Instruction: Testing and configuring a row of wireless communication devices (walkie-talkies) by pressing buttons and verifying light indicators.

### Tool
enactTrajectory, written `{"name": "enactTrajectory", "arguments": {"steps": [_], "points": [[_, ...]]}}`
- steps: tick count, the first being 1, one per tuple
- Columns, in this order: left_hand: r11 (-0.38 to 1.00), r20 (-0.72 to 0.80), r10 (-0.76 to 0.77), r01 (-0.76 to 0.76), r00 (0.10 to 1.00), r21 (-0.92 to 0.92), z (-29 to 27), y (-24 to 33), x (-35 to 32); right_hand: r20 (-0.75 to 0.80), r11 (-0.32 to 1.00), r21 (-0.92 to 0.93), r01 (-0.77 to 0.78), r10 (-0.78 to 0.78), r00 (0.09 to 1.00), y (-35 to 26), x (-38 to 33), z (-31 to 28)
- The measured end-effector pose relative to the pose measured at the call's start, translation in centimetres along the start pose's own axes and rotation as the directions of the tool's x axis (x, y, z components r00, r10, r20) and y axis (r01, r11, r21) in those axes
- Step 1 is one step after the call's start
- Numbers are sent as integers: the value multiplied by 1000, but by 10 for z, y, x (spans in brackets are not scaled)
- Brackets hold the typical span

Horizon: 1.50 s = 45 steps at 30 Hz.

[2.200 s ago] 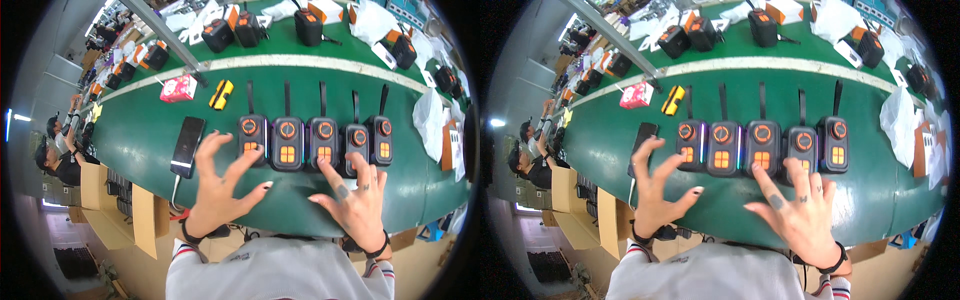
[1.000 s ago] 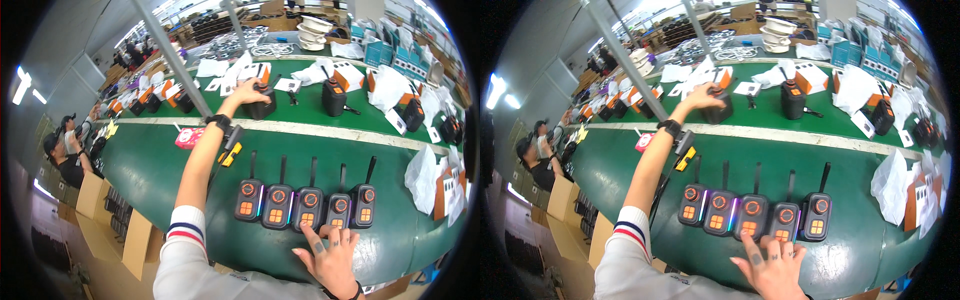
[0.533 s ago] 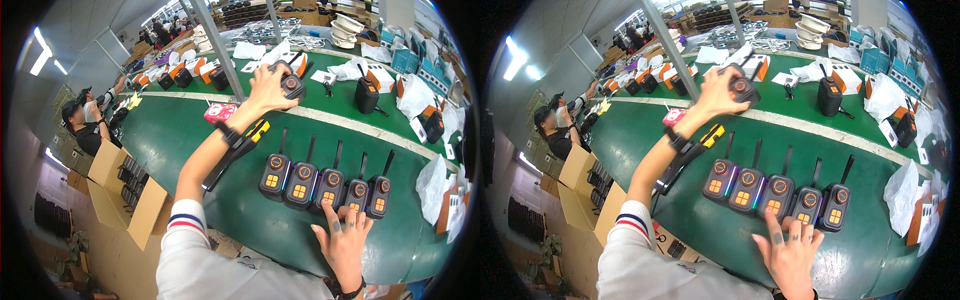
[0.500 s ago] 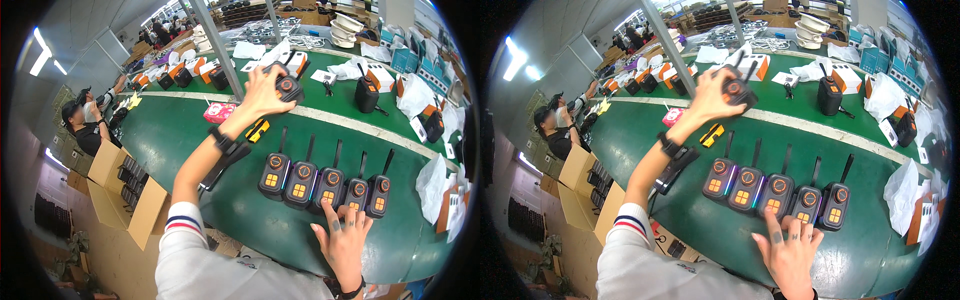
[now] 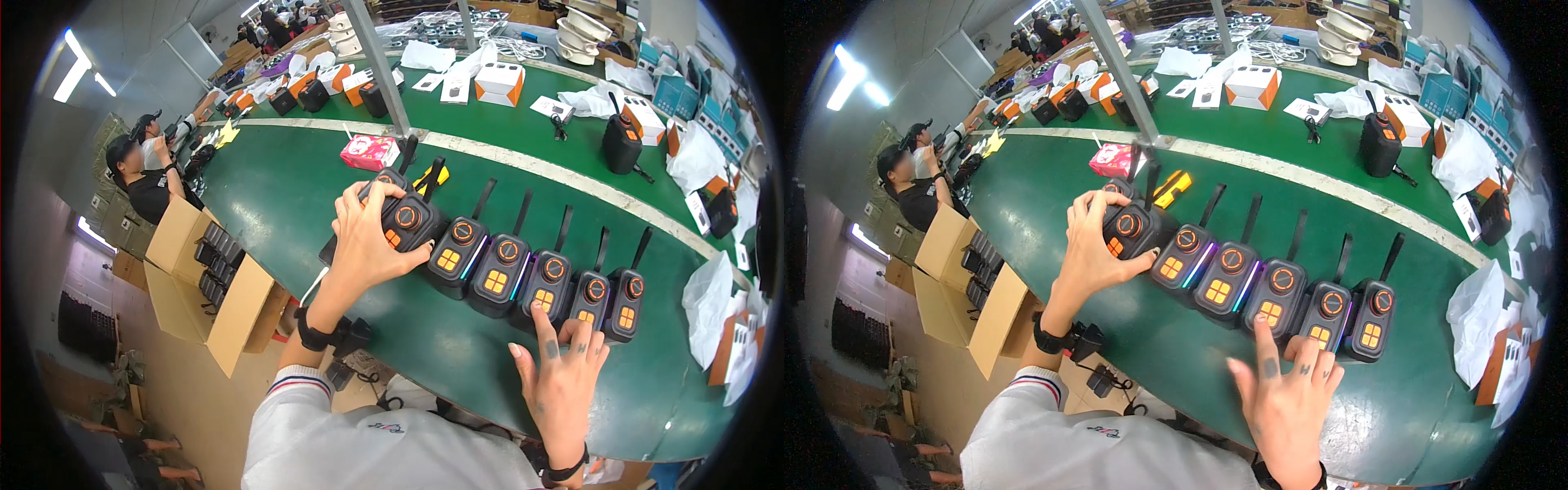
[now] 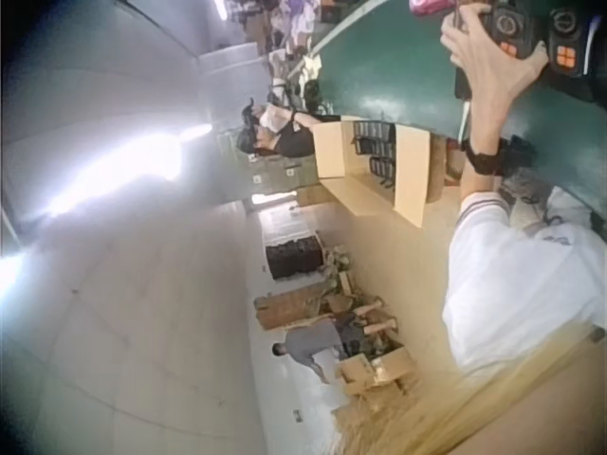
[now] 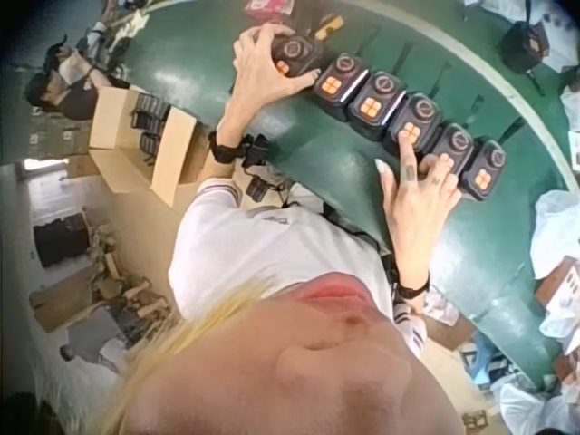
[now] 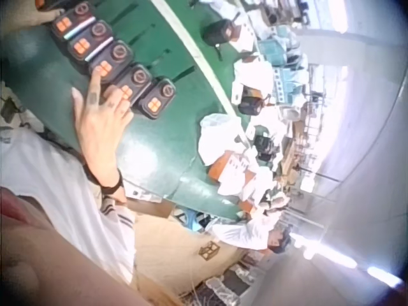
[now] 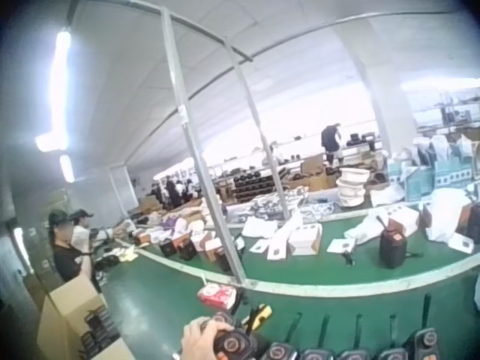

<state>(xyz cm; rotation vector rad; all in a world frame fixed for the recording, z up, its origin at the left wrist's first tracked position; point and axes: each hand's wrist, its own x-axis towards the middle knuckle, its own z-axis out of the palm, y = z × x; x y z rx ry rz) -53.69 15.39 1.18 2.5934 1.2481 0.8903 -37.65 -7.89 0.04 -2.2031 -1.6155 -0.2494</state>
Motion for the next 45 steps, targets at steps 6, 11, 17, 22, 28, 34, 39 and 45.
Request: {"name": "enactTrajectory", "arguments": {"steps": [6,11,17,22,28,34,39,45], "points": [[985,24,-172,172,985,-10,10,16,-12,0,997,-17,-71,71,998,-3,1,-8],[965,68,-254,249,965,76,15,43,-22,-49,989,-8,-146,146,988,1,-2,-15],[948,33,-290,282,956,146,21,66,-36,-86,976,-116,-187,178,980,2,2,-18],[972,109,-225,231,968,-48,14,39,-40,-40,1000,12,6,-5,999,-26,21,-13],[899,11,107,-92,994,-429,-1,-9,-55,17,964,173,202,-208,978,-59,34,17],[880,-91,363,-373,927,-292,12,-33,-64,52,956,152,251,-262,964,-70,52,36],[823,-102,527,-537,844,-188,11,-46,-56,-7,956,88,279,-280,960,-75,64,42],[791,-132,591,-604,796,-100,19,-55,-51,56,960,58,276,-279,959,-81,69,37]]}}
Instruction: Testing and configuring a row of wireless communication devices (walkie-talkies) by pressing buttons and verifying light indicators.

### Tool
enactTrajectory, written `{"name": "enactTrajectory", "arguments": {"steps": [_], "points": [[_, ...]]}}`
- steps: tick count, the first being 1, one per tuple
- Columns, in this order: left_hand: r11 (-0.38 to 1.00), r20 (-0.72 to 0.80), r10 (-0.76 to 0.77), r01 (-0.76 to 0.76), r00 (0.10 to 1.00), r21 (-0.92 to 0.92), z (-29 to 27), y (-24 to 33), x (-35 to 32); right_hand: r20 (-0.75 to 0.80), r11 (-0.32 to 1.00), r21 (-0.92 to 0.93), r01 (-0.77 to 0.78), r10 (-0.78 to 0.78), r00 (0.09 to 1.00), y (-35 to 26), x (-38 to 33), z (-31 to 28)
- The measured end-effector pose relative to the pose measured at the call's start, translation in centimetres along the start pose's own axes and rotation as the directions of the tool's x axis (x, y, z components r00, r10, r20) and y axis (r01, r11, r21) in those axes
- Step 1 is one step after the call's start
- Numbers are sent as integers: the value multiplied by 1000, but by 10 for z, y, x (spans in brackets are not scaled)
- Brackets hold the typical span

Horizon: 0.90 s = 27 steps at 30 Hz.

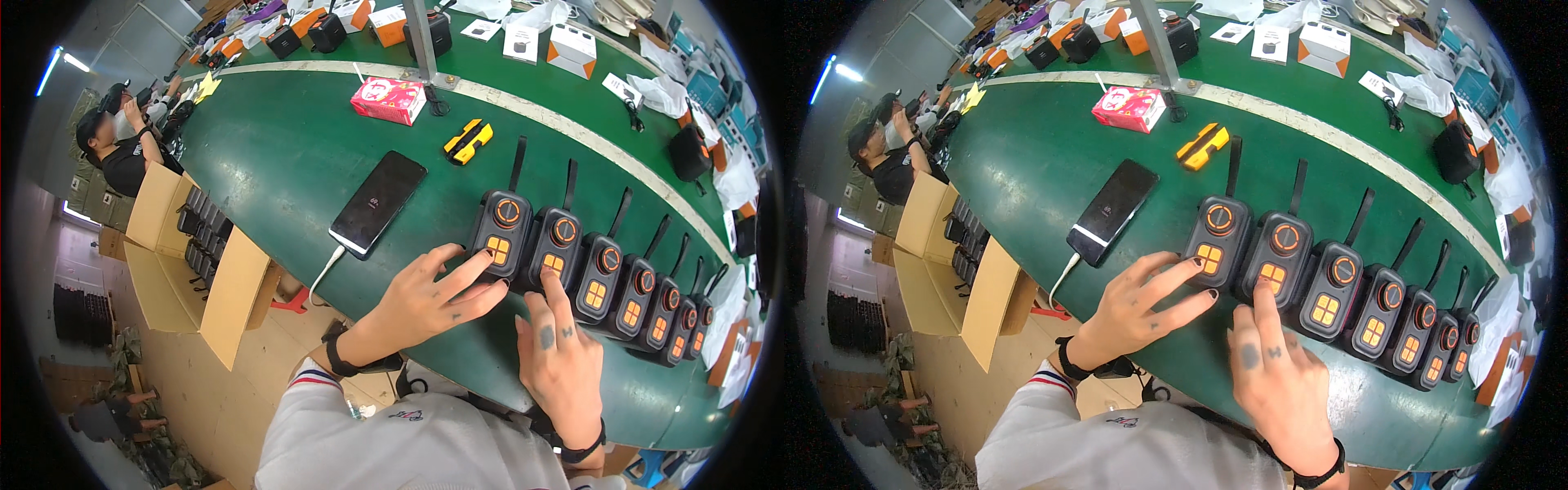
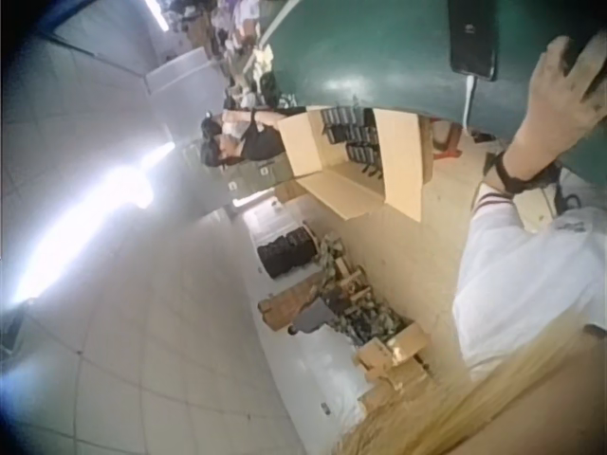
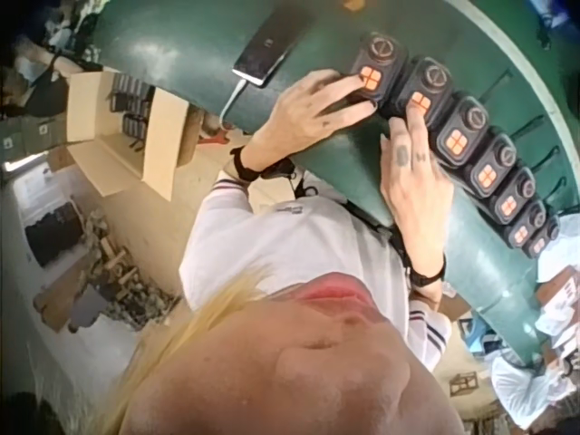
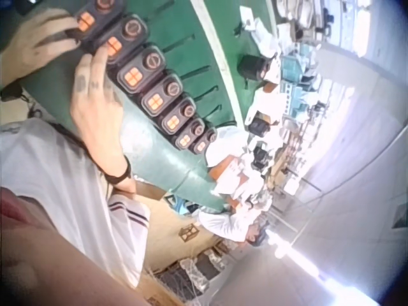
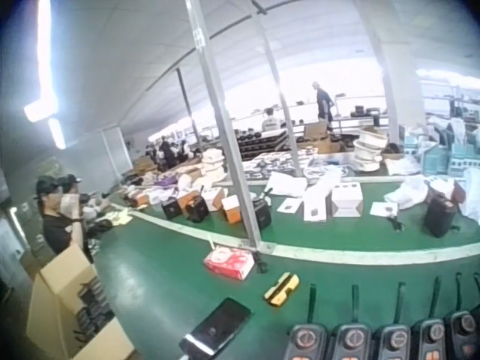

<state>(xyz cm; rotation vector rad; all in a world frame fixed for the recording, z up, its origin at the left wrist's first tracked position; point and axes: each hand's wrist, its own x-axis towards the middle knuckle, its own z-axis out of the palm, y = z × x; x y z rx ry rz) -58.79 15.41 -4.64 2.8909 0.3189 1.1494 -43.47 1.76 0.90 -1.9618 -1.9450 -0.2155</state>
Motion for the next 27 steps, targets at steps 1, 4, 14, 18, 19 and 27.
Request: {"name": "enactTrajectory", "arguments": {"steps": [1,4,14,18,19,27], "points": [[1000,-8,8,-8,1000,-8,0,-1,0,46,999,0,-35,35,998,-2,1,-2],[1000,-30,13,-13,999,6,2,-1,1,83,1000,-2,-9,9,996,1,1,-5],[996,16,-12,11,1000,85,0,1,4,203,987,-52,150,-137,970,15,-3,-9],[996,19,1,-2,1000,92,-1,4,8,151,988,37,148,-152,977,20,-2,-3],[996,36,-26,23,999,85,-3,6,10,117,987,56,151,-156,981,20,-3,-2],[993,58,-37,30,998,118,-3,8,13,-15,982,-6,188,-188,982,26,-7,11]]}}
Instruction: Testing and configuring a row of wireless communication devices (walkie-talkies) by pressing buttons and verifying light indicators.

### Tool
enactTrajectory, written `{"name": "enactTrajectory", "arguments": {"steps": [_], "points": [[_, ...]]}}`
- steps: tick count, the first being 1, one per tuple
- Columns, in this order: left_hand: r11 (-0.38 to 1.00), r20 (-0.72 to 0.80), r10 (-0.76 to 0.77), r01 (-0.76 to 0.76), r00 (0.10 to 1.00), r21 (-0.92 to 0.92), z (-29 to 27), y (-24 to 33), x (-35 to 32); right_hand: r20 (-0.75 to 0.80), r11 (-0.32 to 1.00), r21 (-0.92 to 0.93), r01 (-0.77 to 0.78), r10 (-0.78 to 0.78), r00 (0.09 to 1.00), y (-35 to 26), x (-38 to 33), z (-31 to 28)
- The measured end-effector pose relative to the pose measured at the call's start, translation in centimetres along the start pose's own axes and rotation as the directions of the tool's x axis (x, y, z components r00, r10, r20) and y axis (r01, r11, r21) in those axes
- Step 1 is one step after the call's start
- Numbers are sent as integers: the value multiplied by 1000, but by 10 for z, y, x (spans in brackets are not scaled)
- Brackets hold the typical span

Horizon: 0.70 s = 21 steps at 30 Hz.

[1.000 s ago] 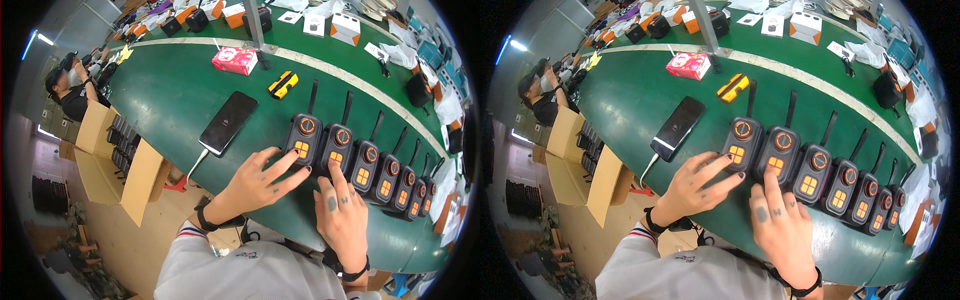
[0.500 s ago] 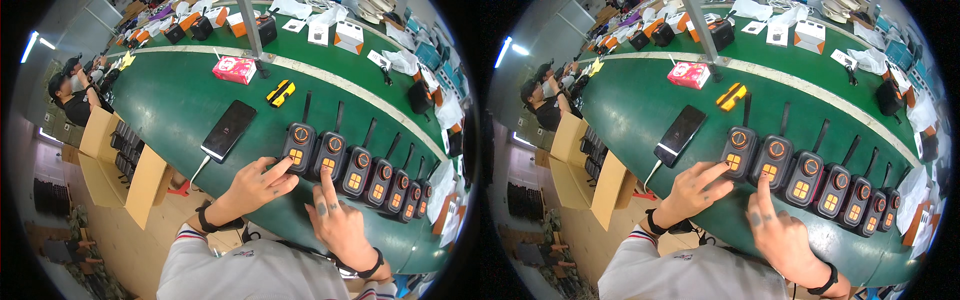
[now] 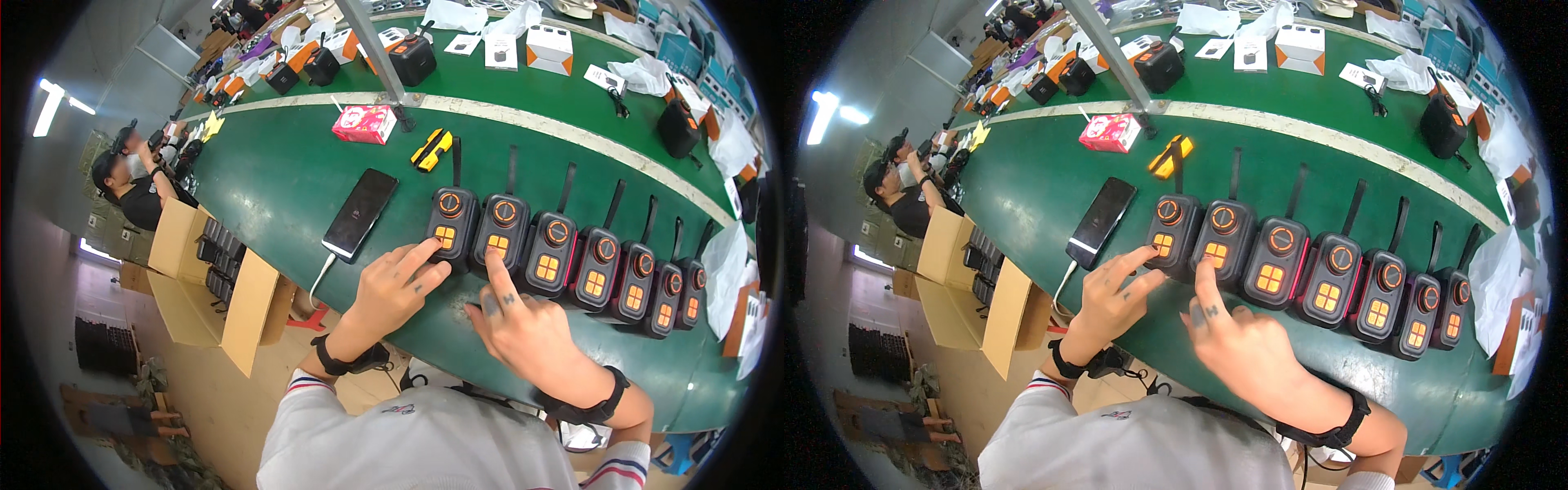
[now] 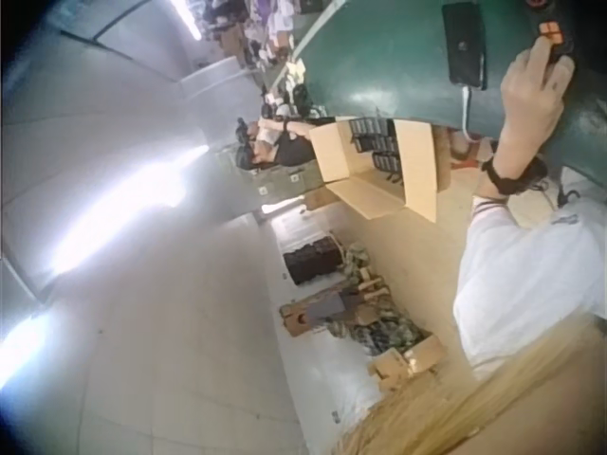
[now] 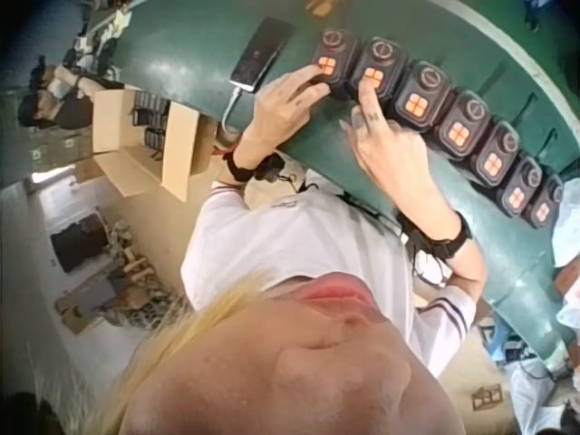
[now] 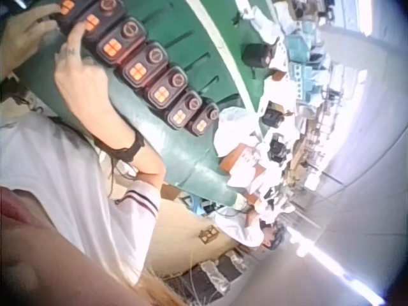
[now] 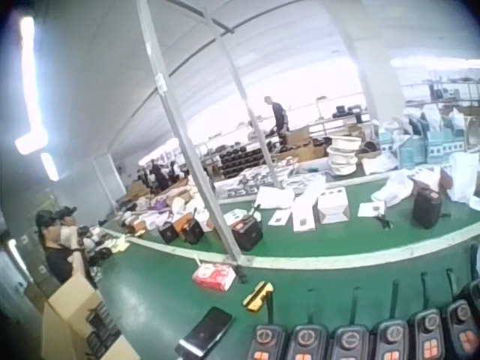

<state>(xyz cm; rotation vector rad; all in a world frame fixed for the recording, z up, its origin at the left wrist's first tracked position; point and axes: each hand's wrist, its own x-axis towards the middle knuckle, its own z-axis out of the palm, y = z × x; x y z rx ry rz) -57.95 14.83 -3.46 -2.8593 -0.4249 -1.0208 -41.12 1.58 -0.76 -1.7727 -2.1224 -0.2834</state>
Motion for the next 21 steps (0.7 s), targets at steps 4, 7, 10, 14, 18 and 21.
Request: {"name": "enactTrajectory", "arguments": {"steps": [4,7,10,14,18,21], "points": [[1000,24,-23,23,999,-8,-2,3,0,-43,1000,13,8,-8,999,0,-3,3],[998,15,-51,51,999,-36,-3,6,0,-34,999,35,-4,6,999,1,-4,4],[996,81,-91,91,993,-2,-7,10,1,-32,999,41,1,1,999,0,-5,5],[993,91,-113,111,989,25,-6,13,0,-27,1000,11,12,-12,1000,-1,-6,6],[991,83,-131,131,988,14,-7,13,0,0,1000,3,2,-2,1000,-2,-7,6],[993,64,-118,117,991,18,-6,12,0,-15,1000,19,5,-5,1000,-3,-6,4]]}}
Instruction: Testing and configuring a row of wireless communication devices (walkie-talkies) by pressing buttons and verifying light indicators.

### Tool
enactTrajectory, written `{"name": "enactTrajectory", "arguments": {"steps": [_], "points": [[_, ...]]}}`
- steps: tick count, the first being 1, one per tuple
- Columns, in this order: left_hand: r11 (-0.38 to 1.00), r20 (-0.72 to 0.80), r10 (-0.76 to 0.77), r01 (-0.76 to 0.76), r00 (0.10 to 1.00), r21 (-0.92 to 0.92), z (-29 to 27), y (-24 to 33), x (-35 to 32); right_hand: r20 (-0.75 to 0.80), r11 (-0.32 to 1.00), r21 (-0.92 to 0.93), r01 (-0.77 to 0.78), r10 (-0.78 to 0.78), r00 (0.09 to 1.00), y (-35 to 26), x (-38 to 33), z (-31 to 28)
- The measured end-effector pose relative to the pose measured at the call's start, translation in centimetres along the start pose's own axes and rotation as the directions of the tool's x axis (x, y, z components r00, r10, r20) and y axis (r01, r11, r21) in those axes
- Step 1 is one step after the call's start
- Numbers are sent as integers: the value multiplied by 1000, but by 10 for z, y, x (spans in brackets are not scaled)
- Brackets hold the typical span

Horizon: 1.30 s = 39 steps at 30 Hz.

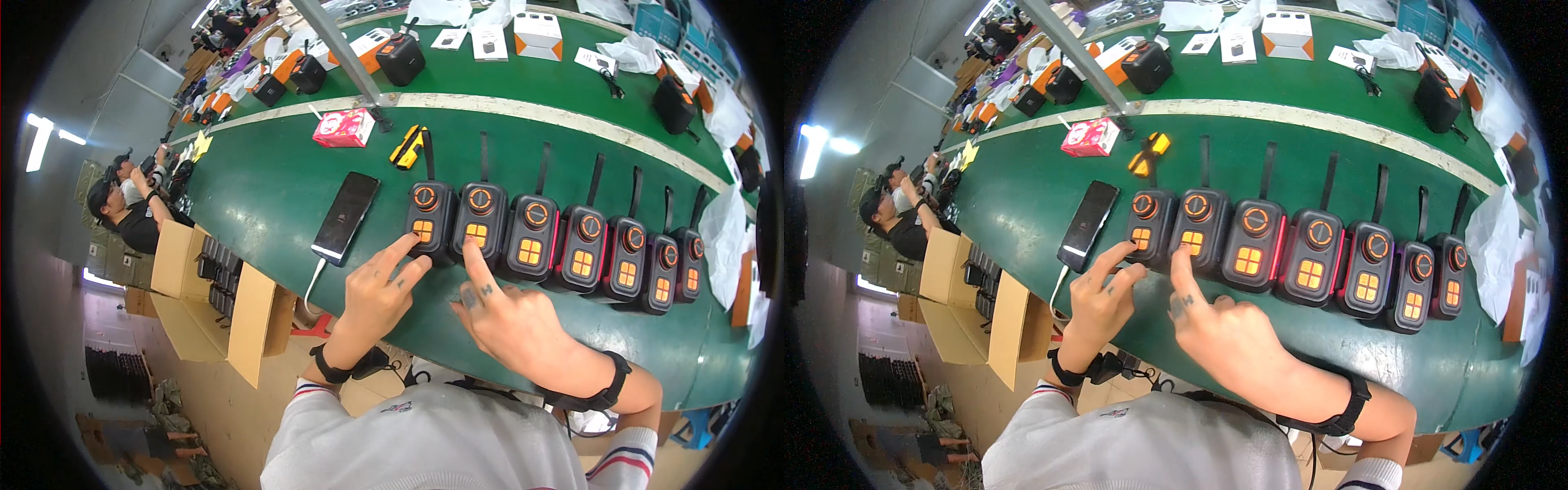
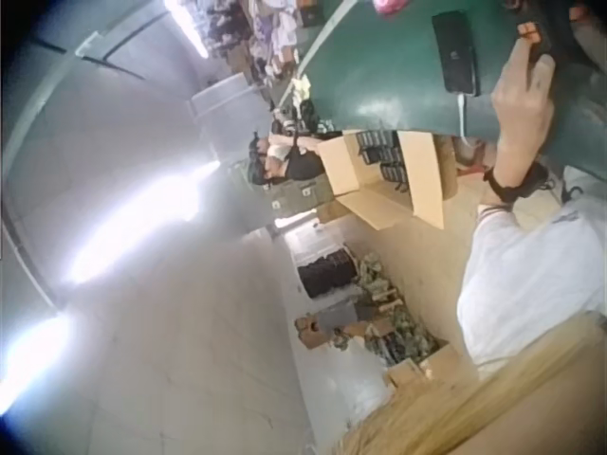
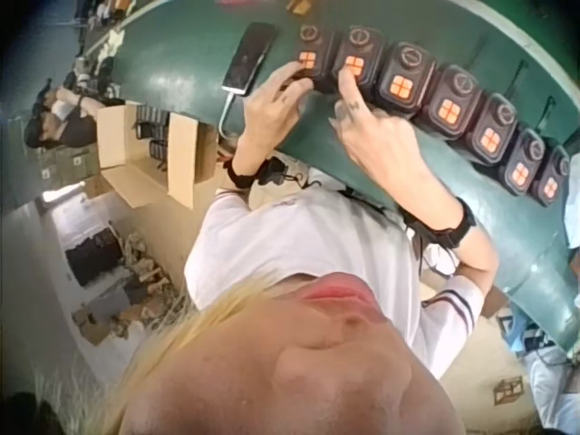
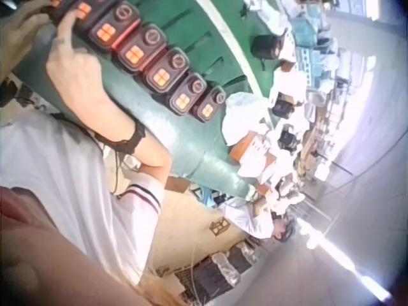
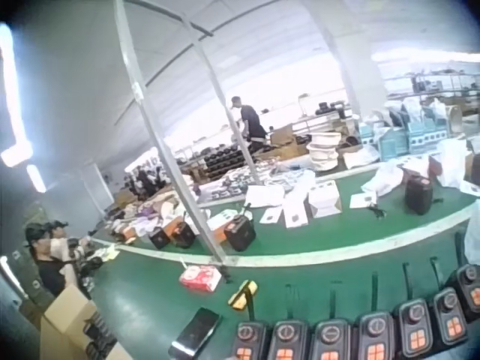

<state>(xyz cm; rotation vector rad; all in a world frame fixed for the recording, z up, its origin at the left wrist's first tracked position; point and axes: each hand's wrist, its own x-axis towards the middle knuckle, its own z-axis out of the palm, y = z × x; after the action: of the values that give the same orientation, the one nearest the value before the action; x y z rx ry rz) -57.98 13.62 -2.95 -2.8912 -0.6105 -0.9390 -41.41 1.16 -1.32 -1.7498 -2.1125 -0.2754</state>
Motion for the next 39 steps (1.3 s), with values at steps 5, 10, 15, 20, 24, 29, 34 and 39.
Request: {"name": "enactTrajectory", "arguments": {"steps": [5,10,15,20,24,29,34,39], "points": [[1000,6,-12,12,1000,21,3,-1,0,43,996,-88,-7,11,999,0,2,-4],[1000,-14,0,0,1000,17,8,-2,-1,78,1000,-23,0,1,997,3,1,-1],[1000,13,-8,8,1000,23,8,-1,-3,92,999,-38,21,-17,996,2,0,-1],[1000,-7,12,-12,1000,-12,11,0,-4,75,1000,-26,8,-6,997,0,-1,-1],[1000,-16,21,-21,1000,-20,11,-2,-3,94,999,-37,-3,6,996,-2,-1,-2],[999,-20,32,-33,999,-25,12,-6,-2,93,999,-31,-12,15,996,-1,2,-2],[998,-36,56,-57,998,-35,13,-11,0,62,998,-56,5,-2,998,1,3,-3],[981,-37,146,-149,989,-124,11,-21,7,93,999,-32,-13,16,996,0,1,-9]]}}
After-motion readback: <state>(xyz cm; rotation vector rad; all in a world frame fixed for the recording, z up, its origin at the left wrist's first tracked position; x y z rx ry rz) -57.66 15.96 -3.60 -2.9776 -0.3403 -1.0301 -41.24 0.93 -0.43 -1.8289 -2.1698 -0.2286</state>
